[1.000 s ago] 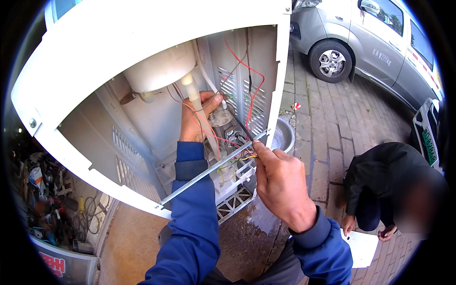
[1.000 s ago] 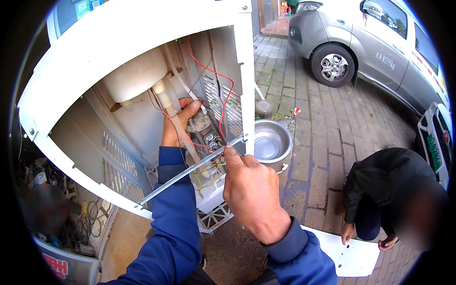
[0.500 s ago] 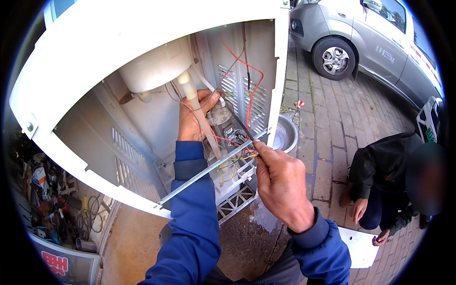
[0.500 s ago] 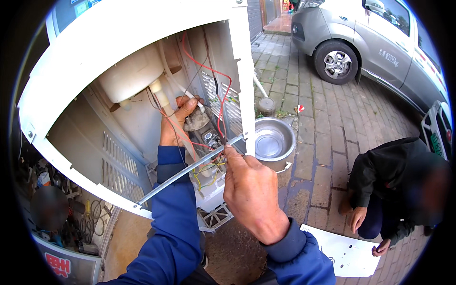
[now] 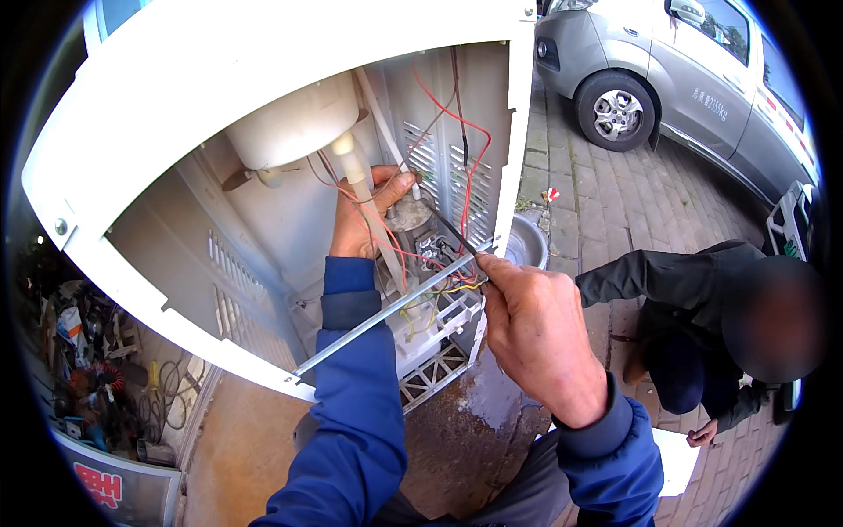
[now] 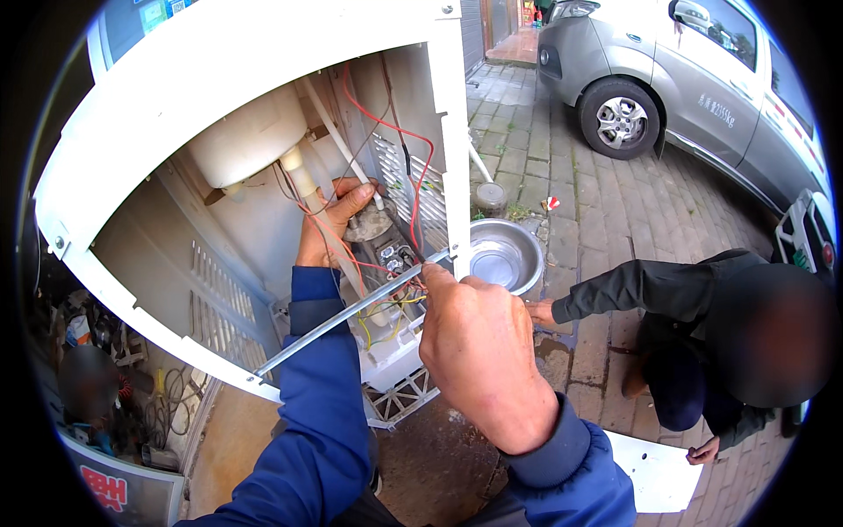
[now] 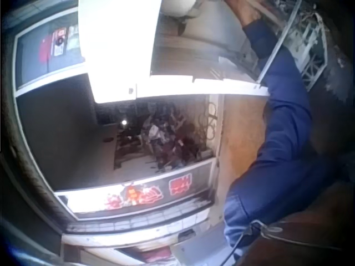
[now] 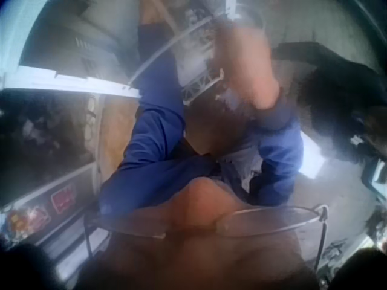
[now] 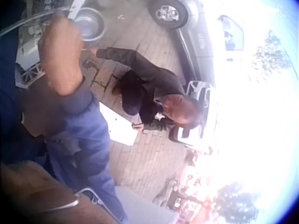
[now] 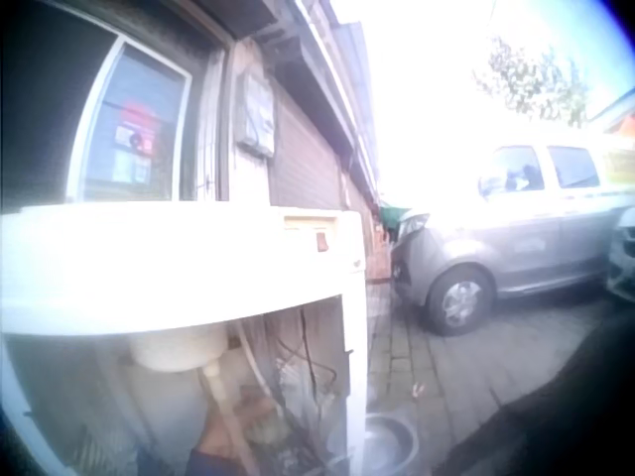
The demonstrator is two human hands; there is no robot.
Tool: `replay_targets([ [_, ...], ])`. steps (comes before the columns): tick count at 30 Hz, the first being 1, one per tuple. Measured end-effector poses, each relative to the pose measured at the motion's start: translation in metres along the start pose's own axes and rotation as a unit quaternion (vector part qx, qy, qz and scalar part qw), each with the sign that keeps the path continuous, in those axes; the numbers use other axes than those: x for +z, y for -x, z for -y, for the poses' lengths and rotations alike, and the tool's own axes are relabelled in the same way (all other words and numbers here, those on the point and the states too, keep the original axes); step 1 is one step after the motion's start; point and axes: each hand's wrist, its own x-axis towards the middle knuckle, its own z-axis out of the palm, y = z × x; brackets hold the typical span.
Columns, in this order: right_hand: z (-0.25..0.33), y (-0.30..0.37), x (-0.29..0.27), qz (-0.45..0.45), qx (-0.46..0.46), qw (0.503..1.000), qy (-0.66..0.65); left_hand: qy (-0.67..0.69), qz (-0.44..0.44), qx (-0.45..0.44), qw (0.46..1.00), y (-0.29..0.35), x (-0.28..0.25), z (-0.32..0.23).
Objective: The person repairs a washing machine by manipulating internal wiring and components. They use a screwdriver to adjust connections, a pneumatic air gun to blow out debris, and pliers to strip or cut wires. The task occurs outdoors on a paved area next to a cluttered workshop.
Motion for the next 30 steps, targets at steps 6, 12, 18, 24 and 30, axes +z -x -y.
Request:
replay_targets([
  [6, 0.001, -0.014, -0.008, 0.042, -0.01, 0.999, 0.018, -0.009, -0.006, -0.008, 1.0, -0.002, -0.002, -0.001],
  [12, 0.011, -0.001, 0.009, 0.035, 0.015, 0.993, 0.111, -0.001, -0.003, 0.012, 1.0, -0.001, 0.001, -0.001],
  [18, 0.02, 0.012, 0.029, -0.005, 0.031, 0.983, 0.182, -0.001, -0.015, 0.009, 1.0, 0.0, -0.002, 0.001],
  [24, 0.014, 0.015, 0.037, -0.045, -0.015, 0.976, 0.213, 0.0, -0.019, 0.018, 1.0, 0.0, -0.001, 0.003],
  [30, 0.011, 0.018, 0.04, -0.059, -0.031, 0.972, 0.224, -0.001, -0.035, 0.013, 0.999, 0.001, -0.001, 0.002],
])
